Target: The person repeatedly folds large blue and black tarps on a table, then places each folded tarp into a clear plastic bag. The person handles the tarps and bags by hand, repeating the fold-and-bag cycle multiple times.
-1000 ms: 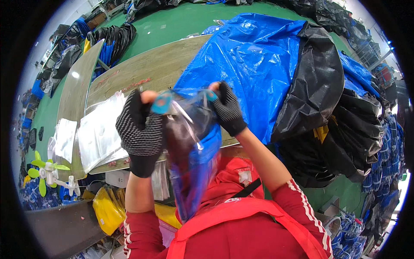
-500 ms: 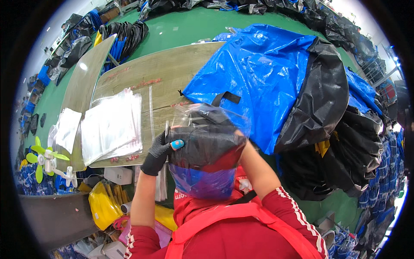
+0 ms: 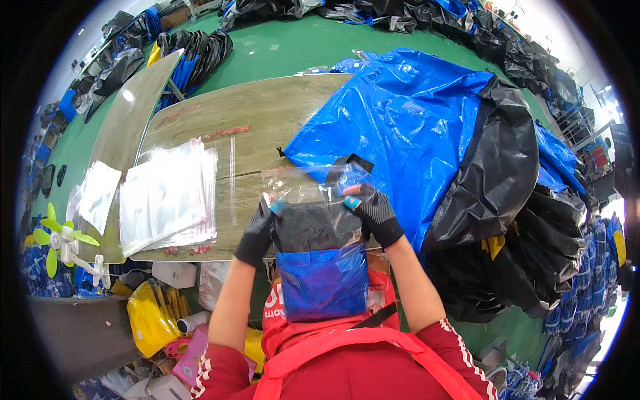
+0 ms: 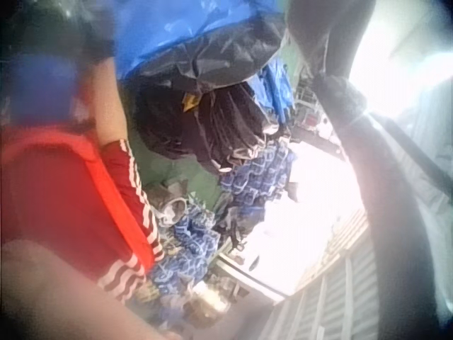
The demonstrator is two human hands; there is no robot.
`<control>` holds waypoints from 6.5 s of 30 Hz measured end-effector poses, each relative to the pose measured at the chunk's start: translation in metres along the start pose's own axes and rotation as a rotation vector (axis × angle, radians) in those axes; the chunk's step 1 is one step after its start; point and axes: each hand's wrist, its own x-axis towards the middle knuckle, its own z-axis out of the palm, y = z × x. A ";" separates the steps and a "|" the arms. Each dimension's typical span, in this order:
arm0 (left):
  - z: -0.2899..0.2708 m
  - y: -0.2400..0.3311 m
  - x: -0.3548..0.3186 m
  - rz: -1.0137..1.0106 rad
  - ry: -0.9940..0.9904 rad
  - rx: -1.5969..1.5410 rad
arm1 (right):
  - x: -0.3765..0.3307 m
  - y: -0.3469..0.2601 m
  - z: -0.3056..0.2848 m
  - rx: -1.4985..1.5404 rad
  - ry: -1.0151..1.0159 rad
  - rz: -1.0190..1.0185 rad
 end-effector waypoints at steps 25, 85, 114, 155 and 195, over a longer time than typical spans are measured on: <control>0.009 0.090 0.006 0.400 -0.206 0.651 | 0.106 -0.061 0.095 -1.080 -0.437 -0.879; 0.009 -0.009 -0.030 0.137 -0.011 0.579 | -0.002 -0.014 -0.006 -0.808 -0.011 -0.515; -0.041 0.190 0.071 0.677 -0.009 1.112 | -0.044 -0.103 -0.045 -0.991 -0.247 -0.713; 0.132 -0.007 0.141 1.136 -0.532 1.662 | 0.188 0.058 -0.208 -1.469 -0.321 -0.174; 0.162 0.001 0.203 1.066 -0.764 1.766 | 0.261 -0.071 -0.156 -1.511 -0.335 0.147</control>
